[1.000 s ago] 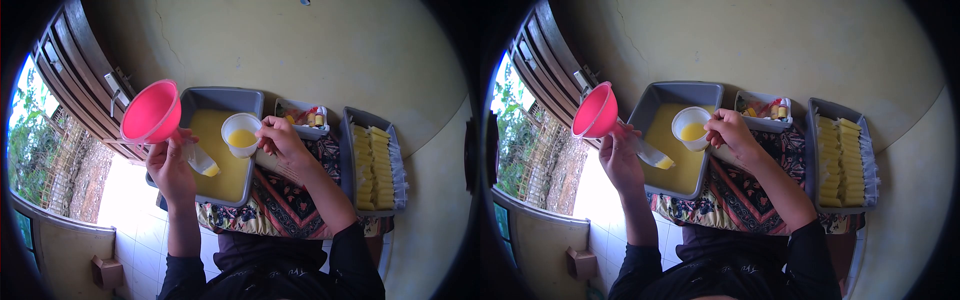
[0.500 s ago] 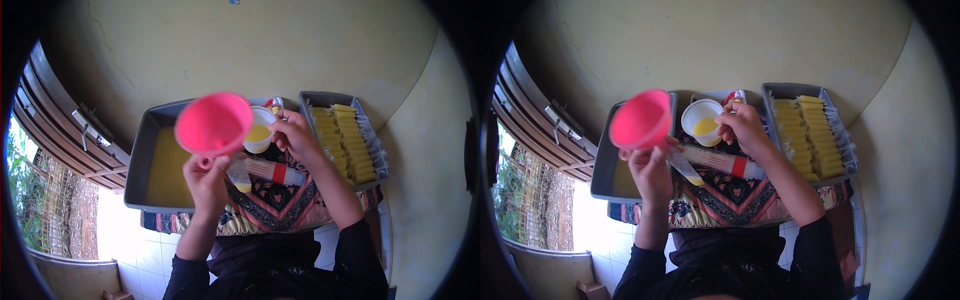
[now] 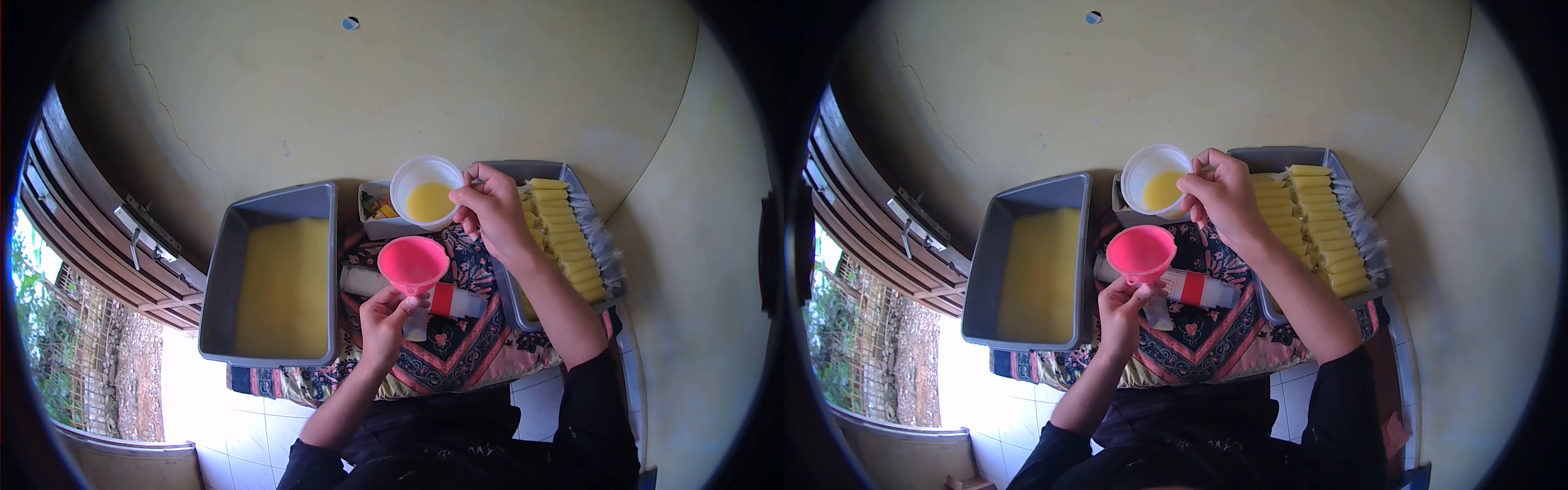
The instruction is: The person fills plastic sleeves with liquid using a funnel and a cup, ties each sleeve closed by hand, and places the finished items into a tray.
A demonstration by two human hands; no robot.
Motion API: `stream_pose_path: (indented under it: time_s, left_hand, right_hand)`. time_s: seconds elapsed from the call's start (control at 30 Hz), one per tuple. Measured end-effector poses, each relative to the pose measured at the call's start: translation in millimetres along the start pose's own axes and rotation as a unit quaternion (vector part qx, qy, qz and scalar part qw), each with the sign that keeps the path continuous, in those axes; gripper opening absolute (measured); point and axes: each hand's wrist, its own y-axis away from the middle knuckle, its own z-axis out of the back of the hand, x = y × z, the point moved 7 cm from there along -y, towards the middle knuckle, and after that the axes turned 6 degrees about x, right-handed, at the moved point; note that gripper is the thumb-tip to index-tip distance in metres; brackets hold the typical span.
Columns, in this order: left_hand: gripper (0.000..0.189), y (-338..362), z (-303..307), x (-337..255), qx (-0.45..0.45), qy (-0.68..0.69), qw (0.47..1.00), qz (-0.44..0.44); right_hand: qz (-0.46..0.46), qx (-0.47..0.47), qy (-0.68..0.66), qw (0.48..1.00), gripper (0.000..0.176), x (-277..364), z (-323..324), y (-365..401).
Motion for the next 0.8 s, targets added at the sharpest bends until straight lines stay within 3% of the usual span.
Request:
stream_pose_path:
  time_s: [0.8]
  left_hand:
    - [0.022, -8, 1, -28, 0.003, -0.011, 1.000, -0.020]
  right_hand:
    - [0.177, 0.009, 0.147, 0.973, 0.016, 32, -41, 23]
